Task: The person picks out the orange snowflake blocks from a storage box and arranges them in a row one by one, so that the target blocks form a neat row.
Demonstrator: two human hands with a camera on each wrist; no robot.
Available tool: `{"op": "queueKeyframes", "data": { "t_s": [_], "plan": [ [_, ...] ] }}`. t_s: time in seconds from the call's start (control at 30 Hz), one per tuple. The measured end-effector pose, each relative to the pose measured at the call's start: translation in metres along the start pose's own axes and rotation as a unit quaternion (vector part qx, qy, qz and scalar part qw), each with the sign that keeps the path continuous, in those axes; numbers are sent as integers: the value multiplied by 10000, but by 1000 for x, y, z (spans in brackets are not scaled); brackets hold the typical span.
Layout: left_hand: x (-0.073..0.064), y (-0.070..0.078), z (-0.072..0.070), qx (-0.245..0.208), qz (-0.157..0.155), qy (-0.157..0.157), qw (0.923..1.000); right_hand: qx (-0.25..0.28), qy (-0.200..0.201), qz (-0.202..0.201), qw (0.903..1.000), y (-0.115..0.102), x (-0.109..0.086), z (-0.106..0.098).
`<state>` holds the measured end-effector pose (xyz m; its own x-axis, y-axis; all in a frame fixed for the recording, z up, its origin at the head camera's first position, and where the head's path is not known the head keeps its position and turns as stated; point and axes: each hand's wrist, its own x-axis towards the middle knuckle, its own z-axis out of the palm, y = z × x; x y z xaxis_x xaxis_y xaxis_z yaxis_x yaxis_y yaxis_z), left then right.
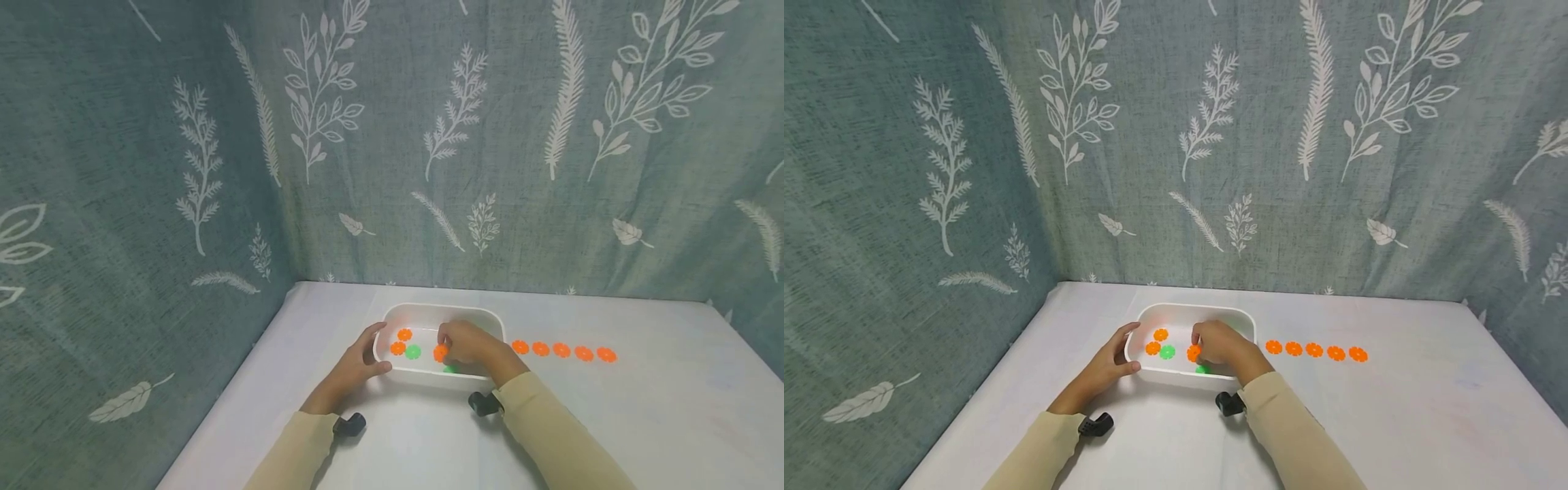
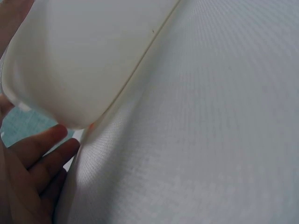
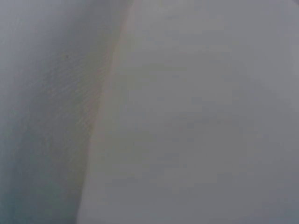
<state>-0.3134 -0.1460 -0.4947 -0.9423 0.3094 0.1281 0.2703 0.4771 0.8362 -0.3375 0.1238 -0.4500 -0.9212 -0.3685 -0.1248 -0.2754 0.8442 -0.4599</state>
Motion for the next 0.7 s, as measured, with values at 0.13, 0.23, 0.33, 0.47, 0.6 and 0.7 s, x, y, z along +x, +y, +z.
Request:
{"op": "queueKeyframes", "data": {
  "t_s": [0.13,0.23,0.33,0.47,0.6,0.7],
  "plan": [
    [0,-2,0,-15,-6,-1,10000,132,75,-10,9999,-1,-1,-1],
    [0,-2,0,-2,27,8,10000,178,177,-18,9997,0,-2,-2],
    [-1,-1,1,6,-15,18,10000,316,197,-159,9992,1,-2,-3],
    [-2,0,1,54,-92,15,9999,782,198,-358,9961,3,-5,-6],
    [-1,0,1,70,-92,40,9999,962,270,-509,9937,7,-7,-12],
    [-1,-2,2,49,-76,50,9999,798,356,-597,9944,11,-8,-17]
  ]
}}
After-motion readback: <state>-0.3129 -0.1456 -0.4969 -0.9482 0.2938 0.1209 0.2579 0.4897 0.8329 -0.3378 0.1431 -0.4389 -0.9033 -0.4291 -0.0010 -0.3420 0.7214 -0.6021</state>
